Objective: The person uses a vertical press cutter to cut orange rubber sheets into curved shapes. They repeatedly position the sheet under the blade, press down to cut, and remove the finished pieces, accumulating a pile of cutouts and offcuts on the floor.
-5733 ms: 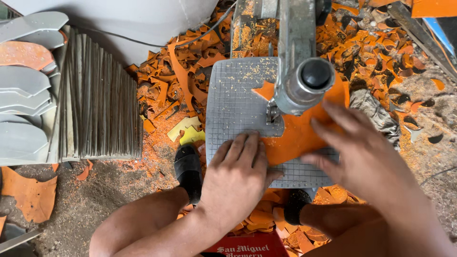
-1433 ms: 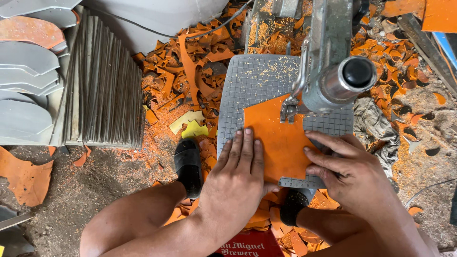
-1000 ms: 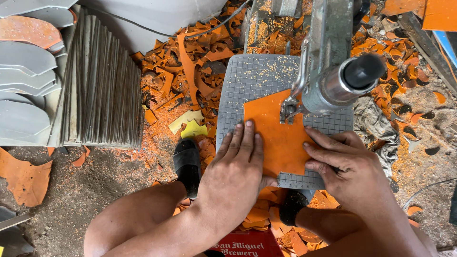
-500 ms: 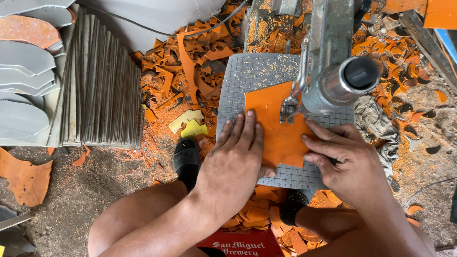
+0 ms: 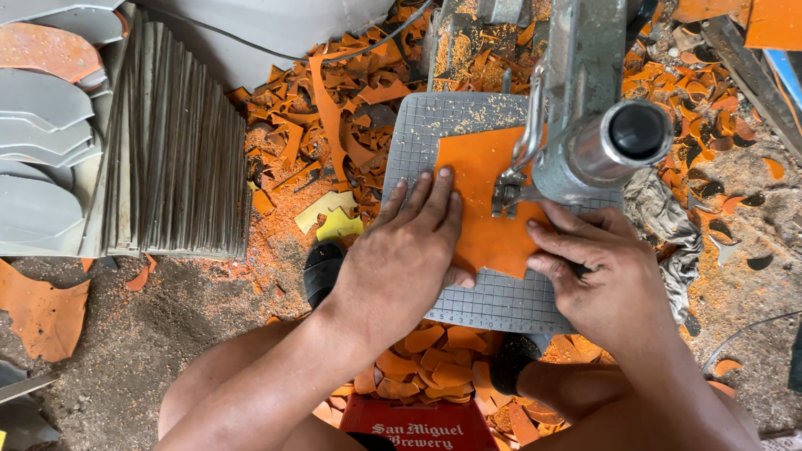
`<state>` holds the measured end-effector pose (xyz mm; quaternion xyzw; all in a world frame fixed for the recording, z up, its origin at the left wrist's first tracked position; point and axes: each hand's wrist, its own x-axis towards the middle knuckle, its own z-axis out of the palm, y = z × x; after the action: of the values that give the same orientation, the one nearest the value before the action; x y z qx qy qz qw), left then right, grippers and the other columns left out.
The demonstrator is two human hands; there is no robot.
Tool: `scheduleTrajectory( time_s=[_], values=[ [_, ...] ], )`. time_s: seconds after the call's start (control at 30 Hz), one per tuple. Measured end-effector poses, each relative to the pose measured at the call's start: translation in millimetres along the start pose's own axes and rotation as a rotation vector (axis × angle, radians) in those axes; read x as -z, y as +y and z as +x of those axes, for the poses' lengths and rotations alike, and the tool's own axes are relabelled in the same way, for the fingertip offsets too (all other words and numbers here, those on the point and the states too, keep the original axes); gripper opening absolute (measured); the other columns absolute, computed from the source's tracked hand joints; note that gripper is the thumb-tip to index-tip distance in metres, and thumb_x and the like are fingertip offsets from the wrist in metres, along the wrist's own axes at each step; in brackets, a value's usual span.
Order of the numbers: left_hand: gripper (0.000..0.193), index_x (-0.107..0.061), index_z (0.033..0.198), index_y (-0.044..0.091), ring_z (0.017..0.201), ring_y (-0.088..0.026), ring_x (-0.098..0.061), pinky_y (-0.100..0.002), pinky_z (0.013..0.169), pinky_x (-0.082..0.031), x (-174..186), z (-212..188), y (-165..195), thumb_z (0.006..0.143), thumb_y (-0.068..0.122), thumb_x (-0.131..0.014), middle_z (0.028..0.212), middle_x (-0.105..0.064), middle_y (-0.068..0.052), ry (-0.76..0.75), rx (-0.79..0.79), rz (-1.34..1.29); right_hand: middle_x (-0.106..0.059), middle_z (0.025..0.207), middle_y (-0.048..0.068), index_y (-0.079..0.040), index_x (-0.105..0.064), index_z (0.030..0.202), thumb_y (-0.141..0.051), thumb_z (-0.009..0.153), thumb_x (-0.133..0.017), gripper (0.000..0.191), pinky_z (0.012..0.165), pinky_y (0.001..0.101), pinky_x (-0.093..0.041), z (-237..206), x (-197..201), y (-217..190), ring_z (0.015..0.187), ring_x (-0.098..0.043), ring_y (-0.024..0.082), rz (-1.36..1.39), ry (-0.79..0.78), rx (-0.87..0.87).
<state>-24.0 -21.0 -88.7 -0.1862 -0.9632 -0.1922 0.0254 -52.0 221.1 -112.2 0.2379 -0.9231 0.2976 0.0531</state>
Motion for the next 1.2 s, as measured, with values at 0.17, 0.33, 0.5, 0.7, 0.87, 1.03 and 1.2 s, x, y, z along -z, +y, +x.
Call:
scheduleTrajectory(
  time_s=[0.17, 0.33, 0.5, 0.7, 0.87, 1.03, 1.2],
  values=[
    [0.087, -0.049, 0.138, -0.011, 0.142, -0.037, -0.043, -0.049, 0.118, -0.032, 0.8, 8.4, -7.7, 0.076, 0.045, -0.074, 0.152, -0.042, -0.028, -0.042, -0.031, 0.036, -0.071, 0.129, 0.012, -0.012, -0.077, 0.115, -0.009, 0.079, -0.082, 0.037, 0.089, 0.0334, -0.062, 2.1, -2.9, -5.1, 0.109, -0.07, 0.025, 0.144, 0.023, -0.096],
    [0.088, -0.049, 0.138, -0.009, 0.143, -0.035, -0.041, -0.049, 0.118, -0.03, 5.6, 17.3, -15.5, 0.072, 0.044, -0.074, 0.154, -0.041, -0.026, -0.075, -0.064, 0.062, -0.07, 0.126, 0.015, -0.012, -0.077, 0.117, -0.008, 0.079, -0.083, 0.039, 0.085, 0.0337, -0.06, 5.6, -2.8, -12.7, 0.11, -0.071, 0.027, 0.151, 0.02, -0.19],
    [0.089, -0.051, 0.14, -0.004, 0.143, -0.032, -0.039, -0.051, 0.12, -0.028, 10.6, 26.6, -24.0, 0.07, 0.044, -0.076, 0.155, -0.041, -0.019, -0.115, -0.069, 0.029, -0.072, 0.123, 0.015, -0.011, -0.078, 0.117, -0.006, 0.077, -0.085, 0.041, 0.092, 0.0361, -0.059, 7.7, -4.8, -16.8, 0.11, -0.071, 0.027, 0.063, 0.071, -0.125],
    [0.088, -0.053, 0.141, 0.006, 0.143, -0.031, -0.037, -0.054, 0.119, -0.024, 13.3, 42.8, -34.3, 0.067, 0.046, -0.077, 0.155, -0.042, -0.008, -0.141, -0.086, 0.036, -0.075, 0.118, 0.012, -0.008, -0.078, 0.118, -0.007, 0.077, -0.086, 0.041, 0.094, 0.0384, -0.057, 8.5, -8.6, -20.4, 0.107, -0.069, 0.028, -0.021, 0.095, -0.097],
    [0.083, -0.058, 0.138, 0.013, 0.144, -0.028, -0.037, -0.056, 0.119, -0.024, 16.0, 53.2, -42.1, 0.065, 0.044, -0.079, 0.153, -0.046, -0.002, -0.153, -0.09, 0.062, -0.076, 0.116, 0.011, -0.006, -0.078, 0.116, -0.008, 0.08, -0.085, 0.037, 0.097, 0.0387, -0.056, 10.3, -11.8, -21.5, 0.108, -0.069, 0.027, -0.018, 0.13, -0.056],
    [0.081, -0.061, 0.137, 0.015, 0.143, -0.028, -0.039, -0.055, 0.119, -0.024, 17.1, 59.5, -47.0, 0.063, 0.044, -0.08, 0.151, -0.049, 0.001, -0.133, -0.091, 0.062, -0.078, 0.112, 0.011, -0.005, -0.078, 0.116, -0.01, 0.081, -0.086, 0.036, 0.096, 0.0416, -0.054, 11.5, -15.0, -21.8, 0.105, -0.068, 0.028, -0.081, 0.135, -0.033],
    [0.078, -0.065, 0.133, 0.02, 0.143, -0.027, -0.038, -0.055, 0.119, -0.024, 16.6, 67.5, -51.4, 0.06, 0.043, -0.082, 0.149, -0.052, 0.002, -0.099, -0.084, 0.054, -0.078, 0.106, 0.012, -0.007, -0.078, 0.114, -0.02, 0.083, -0.087, 0.034, 0.094, 0.0426, -0.053, 14.5, -8.8, -18.1, 0.099, -0.069, 0.027, -0.087, 0.082, -0.092]
  ],
)
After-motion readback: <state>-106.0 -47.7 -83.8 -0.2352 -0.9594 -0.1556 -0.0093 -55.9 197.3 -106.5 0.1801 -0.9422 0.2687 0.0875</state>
